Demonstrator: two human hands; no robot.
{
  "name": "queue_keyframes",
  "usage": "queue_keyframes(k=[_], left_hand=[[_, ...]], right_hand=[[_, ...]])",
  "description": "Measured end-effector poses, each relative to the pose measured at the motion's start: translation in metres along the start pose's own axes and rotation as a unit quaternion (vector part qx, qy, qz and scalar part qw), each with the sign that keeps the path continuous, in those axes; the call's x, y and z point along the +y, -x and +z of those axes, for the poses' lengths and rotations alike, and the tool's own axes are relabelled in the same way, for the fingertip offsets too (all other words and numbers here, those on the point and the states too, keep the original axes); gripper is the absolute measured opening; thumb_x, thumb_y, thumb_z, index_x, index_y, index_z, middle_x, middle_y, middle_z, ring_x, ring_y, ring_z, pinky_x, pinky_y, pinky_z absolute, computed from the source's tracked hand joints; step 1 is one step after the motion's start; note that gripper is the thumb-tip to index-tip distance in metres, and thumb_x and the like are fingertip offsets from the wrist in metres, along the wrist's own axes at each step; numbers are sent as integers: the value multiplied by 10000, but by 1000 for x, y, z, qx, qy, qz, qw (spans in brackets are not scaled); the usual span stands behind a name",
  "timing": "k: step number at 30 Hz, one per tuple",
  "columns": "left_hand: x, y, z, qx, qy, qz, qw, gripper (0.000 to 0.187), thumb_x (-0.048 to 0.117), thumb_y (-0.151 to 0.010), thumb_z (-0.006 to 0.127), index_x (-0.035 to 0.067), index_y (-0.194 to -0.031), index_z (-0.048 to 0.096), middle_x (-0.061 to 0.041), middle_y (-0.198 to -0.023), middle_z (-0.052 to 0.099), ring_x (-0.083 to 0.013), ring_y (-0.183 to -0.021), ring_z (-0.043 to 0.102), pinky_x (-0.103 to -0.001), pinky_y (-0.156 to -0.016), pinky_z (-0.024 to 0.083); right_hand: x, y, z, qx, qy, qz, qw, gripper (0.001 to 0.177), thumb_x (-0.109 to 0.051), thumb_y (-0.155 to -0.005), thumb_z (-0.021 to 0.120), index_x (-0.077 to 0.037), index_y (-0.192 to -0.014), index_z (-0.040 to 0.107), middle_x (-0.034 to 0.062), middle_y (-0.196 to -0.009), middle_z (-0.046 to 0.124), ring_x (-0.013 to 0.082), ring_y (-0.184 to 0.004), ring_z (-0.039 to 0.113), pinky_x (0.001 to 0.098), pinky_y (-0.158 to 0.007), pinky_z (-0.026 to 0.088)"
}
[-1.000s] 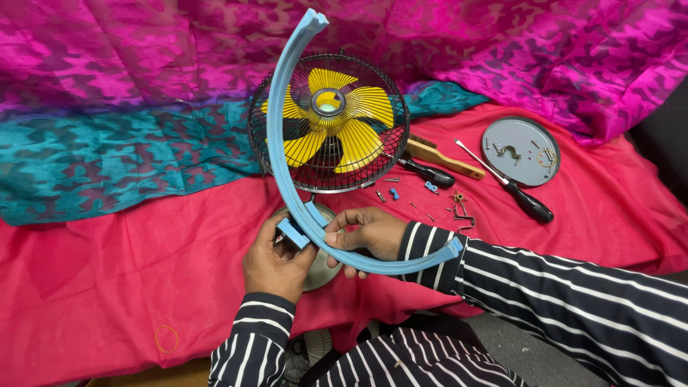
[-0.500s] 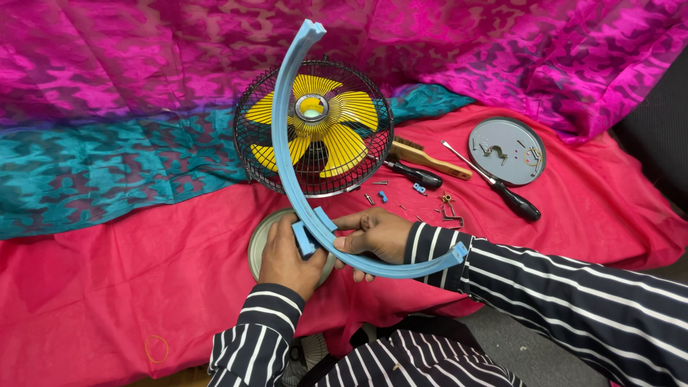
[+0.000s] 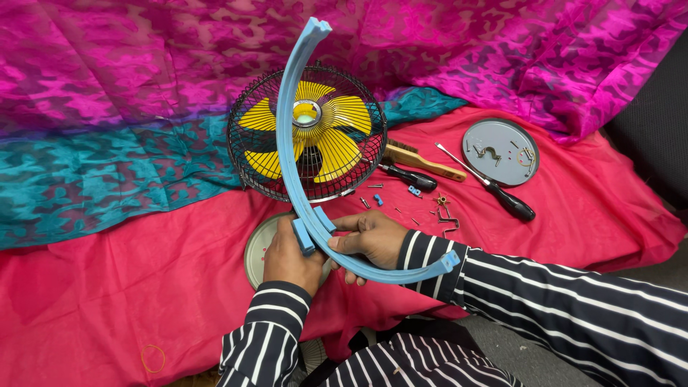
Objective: The person assembles a small electric fan by attaching a blue plastic support bracket to the fan base using screws and a screwdriver. They then attach a circular metal base plate to the assembly, securing it with additional screws.
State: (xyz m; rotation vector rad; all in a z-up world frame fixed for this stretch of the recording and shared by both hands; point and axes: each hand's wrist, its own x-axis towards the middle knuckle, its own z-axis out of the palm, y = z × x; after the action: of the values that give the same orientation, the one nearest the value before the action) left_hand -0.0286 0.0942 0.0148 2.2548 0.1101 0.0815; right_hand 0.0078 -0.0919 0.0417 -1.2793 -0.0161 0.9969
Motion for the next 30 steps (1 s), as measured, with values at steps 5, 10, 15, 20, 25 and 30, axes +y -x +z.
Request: queue_keyframes(k=[5,10,15,20,25,30], left_hand=[[10,-1,1,-8,-3,-54,998,626,139,-687,857,22,-1184,496,-200,-1079,682,-386,-986,705,-459,-832,571],[17,-2,3,-8,0,-69,998,680,143,-680,861,4,-1211,459,-220,-1091,649,-387,-980,696,-445,-826,572],[-5,-7,1,-139,110,-77,981,619,146,-790,738,50,-1288,385,-138,-1053,704,-265,-975,737,-372,-870,566],[-41,-13,2,-312,348,-164,869,624,87,-845,575,126,-1436,380,-121,-1029,645,-188,-863,663,-347,-796,601],[-38,-7,2,-225,114,174,952,344,106,-908,615,177,-1207,459,-150,-1303,540,-129,-948,684,-270,-765,603],[-4,5,-10,-211,188,-171,944,409,119,-905,642,80,-1294,524,-139,-889,692,-199,-720,679,-318,-635,581]], right_hand=[[-1,1,8,29,10,2,1000,552,-165,-969,617,23,-1473,494,143,-806,743,199,-565,717,320,-483,602],[-4,1,8,30,4,3,1000,562,-161,-967,623,24,-1480,484,117,-767,720,204,-550,708,328,-474,596],[-6,2,2,66,36,19,997,537,-148,-969,633,-5,-1449,438,156,-763,711,225,-548,705,353,-479,593],[-10,10,-6,32,52,9,998,436,-193,-988,622,83,-1324,646,112,-804,732,177,-563,710,309,-497,607],[-14,11,-6,14,50,28,998,435,-203,-973,622,33,-1339,622,105,-798,713,172,-560,708,302,-493,602],[-23,17,-10,-18,72,57,996,458,-208,-948,644,-3,-1354,598,104,-809,722,157,-546,698,281,-502,597]])
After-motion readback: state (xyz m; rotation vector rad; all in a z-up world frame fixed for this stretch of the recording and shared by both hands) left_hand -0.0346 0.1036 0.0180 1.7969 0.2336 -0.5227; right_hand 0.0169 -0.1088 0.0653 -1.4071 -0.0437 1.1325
